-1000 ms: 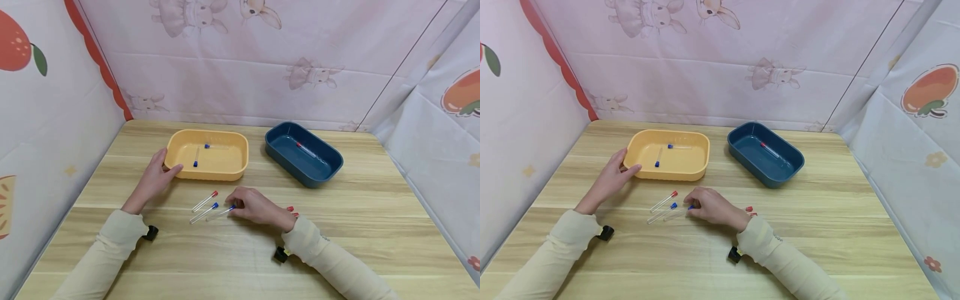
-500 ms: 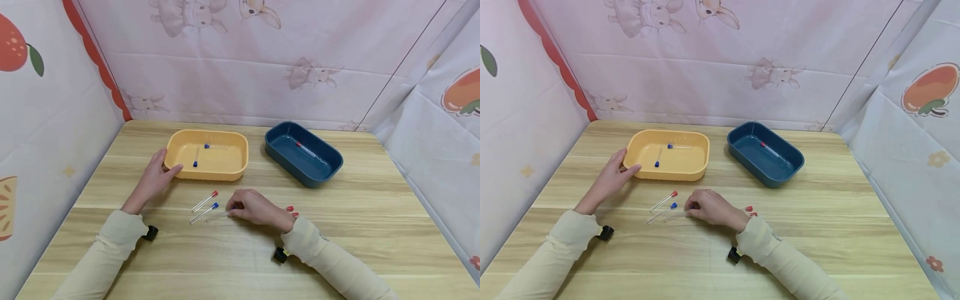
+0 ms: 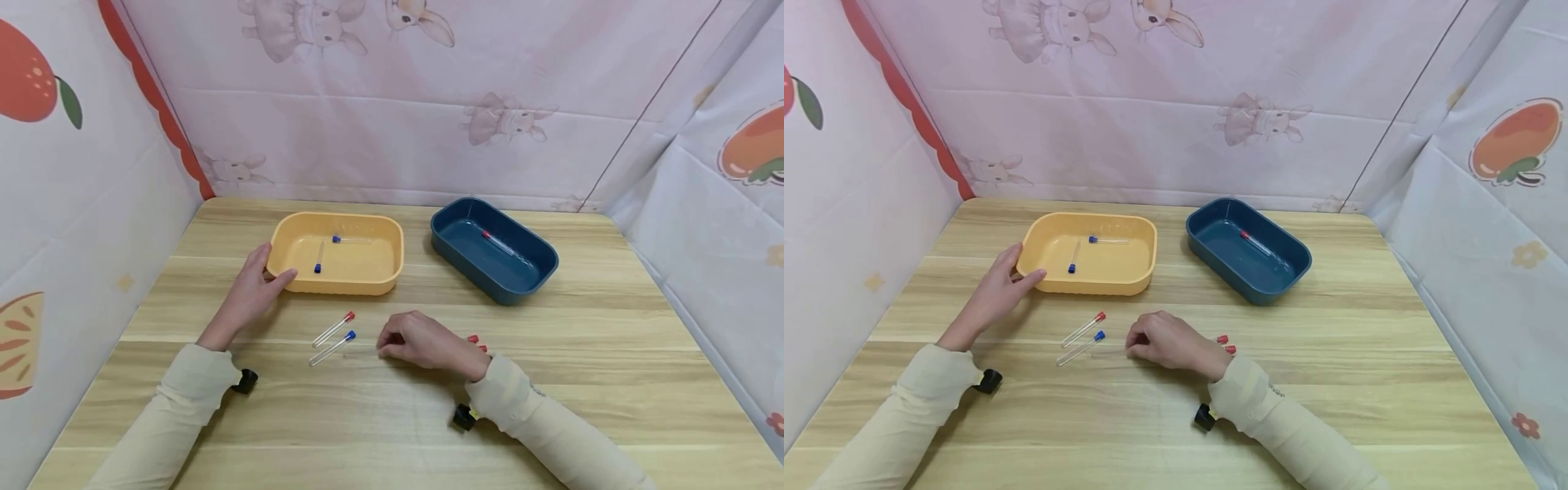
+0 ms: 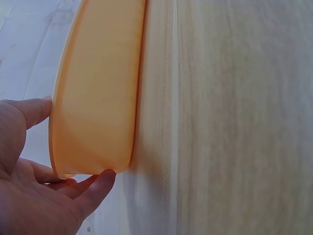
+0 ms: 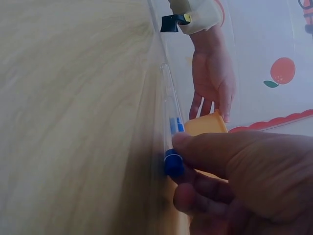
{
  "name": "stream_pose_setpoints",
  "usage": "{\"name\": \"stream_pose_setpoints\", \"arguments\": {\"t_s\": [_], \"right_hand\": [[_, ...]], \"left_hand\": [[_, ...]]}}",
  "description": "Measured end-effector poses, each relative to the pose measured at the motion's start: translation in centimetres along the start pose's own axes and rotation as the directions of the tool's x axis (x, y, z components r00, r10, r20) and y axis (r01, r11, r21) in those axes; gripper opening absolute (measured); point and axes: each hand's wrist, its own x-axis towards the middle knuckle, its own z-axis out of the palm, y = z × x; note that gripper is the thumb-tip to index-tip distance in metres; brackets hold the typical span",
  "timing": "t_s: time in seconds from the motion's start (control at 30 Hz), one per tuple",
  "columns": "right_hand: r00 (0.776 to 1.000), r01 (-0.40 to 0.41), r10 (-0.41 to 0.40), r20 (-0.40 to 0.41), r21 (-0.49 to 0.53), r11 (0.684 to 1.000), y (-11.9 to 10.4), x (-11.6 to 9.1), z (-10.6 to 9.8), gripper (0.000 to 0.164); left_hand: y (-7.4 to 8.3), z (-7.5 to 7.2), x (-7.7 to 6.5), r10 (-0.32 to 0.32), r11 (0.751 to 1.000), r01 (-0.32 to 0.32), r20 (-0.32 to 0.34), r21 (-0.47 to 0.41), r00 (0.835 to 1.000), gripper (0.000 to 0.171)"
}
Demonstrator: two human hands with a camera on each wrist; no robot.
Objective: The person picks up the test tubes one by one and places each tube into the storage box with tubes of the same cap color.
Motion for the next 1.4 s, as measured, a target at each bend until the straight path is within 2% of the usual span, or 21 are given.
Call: {"name": "stream_pose_setpoints", "arguments": {"t_s": [0.3, 0.53, 0.77, 1.07, 1.4], "right_hand": [[0.998, -0.064, 0.064, 0.005, -0.060, 0.996, -0.4, -0.5, -0.4, 0.006], [0.995, -0.096, 0.096, -0.001, -0.041, 0.995, -0.7, -0.8, -0.5, 0.004], [0.986, -0.166, 0.166, -0.001, 0.021, 0.986, -1.2, -0.7, -0.3, 0.006], [0.961, -0.275, 0.277, 0.003, 0.116, 0.954, -1.7, -0.1, -0.2, 0.014], [0.947, -0.310, 0.320, -0.024, 0.191, 0.931, -1.8, 0.3, 0.3, 0.023]], "left_hand": [[-0.2, -0.1, 0.1, 0.001, 1.000, -0.001, 0.008, 0.009, 1.000, 0.091], [-0.1, -0.1, 0.0, -0.016, 1.000, 0.016, 0.017, 0.003, 1.000, 0.093], [0.0, -0.1, -0.1, -0.015, 1.000, 0.016, 0.017, -0.004, 1.000, 0.092], [0.0, 0.0, 0.2, 0.004, 1.000, -0.004, 0.011, -0.007, 1.000, 0.087], [-0.2, 0.0, 0.2, -0.002, 1.000, 0.002, 0.016, -0.008, 1.000, 0.089]]}}
